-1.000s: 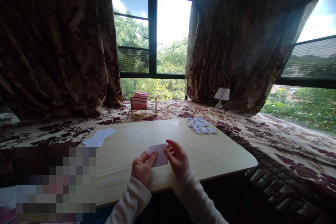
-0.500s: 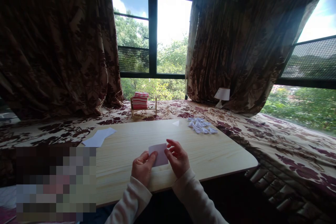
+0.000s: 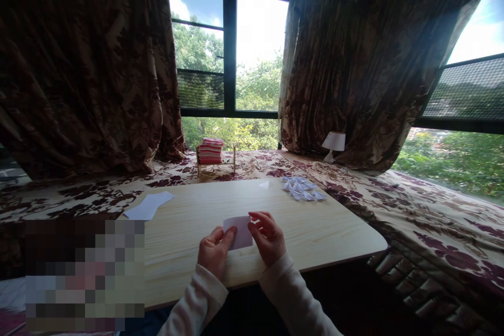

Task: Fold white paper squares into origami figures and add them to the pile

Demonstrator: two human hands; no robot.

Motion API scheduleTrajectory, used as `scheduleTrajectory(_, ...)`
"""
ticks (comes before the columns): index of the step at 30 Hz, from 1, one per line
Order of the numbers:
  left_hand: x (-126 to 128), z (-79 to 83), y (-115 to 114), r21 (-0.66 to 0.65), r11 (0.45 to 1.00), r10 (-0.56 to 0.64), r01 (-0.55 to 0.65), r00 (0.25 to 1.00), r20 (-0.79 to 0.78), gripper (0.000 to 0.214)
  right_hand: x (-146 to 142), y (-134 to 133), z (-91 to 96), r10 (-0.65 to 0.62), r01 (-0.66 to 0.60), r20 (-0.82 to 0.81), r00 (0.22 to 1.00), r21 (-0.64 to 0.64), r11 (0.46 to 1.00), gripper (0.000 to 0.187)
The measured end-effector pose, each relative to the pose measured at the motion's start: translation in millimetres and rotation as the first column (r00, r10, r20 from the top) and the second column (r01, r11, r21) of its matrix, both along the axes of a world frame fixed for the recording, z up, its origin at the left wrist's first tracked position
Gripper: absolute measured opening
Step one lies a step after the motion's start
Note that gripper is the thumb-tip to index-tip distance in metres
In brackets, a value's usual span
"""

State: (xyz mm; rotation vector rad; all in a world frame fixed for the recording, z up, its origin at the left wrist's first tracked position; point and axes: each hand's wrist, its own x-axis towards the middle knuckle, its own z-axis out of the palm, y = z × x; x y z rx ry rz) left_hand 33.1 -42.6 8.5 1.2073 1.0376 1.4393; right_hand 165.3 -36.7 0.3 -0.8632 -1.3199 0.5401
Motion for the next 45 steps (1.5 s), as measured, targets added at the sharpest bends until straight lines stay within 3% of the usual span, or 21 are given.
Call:
scheduleTrajectory(8, 2, 2.9, -2, 0.028, 0.999, 0.017, -0.018, 1.000, 0.012, 0.025, -1, 4, -3.0, -0.032, 0.031, -0.038, 0.999, -0.020, 0.999, 0.017)
scheduleTrajectory(17, -2, -6.1, 4, 0.042, 0.999, -0.027, 0.023, 0.995, 0.094, 0.036, -1, 3, -2.4, 0.015, -0.039, -0.138, 0.990, -0.174, 0.984, 0.023)
scheduleTrajectory(29, 0, 2.2, -2, 0.118, 0.993, -0.004, 0.008, 0.999, -0.039, 0.028, -2, 5, -6.6, 0.034, -0.059, -0.133, 0.991, -0.189, 0.980, 0.023)
scheduleTrajectory(32, -1, 1.3, -1, 0.118, 0.993, 0.002, 0.006, 0.998, -0.068, 0.026, -1, 3, -4.5, -0.034, 0.025, -0.066, 0.997, -0.131, 0.991, 0.018)
scheduleTrajectory(35, -1, -1.0, 0, 0.129, 0.991, 0.037, -0.026, 0.996, -0.084, 0.025, -1, -2, 1.0, -0.150, 0.147, 0.079, 0.985, 0.049, 0.988, 0.022)
scheduleTrajectory(39, -1, -2.0, 1, 0.141, 0.990, 0.044, -0.025, 0.991, -0.128, 0.026, -3, -9, 6.1, -0.161, 0.103, 0.255, 0.953, 0.226, 0.969, 0.022)
scheduleTrajectory(45, 0, -0.2, 1, 0.138, 0.990, 0.058, -0.038, 0.987, -0.148, 0.027, -5, -7, 2.9, -0.182, 0.108, 0.286, 0.941, 0.256, 0.961, 0.025)
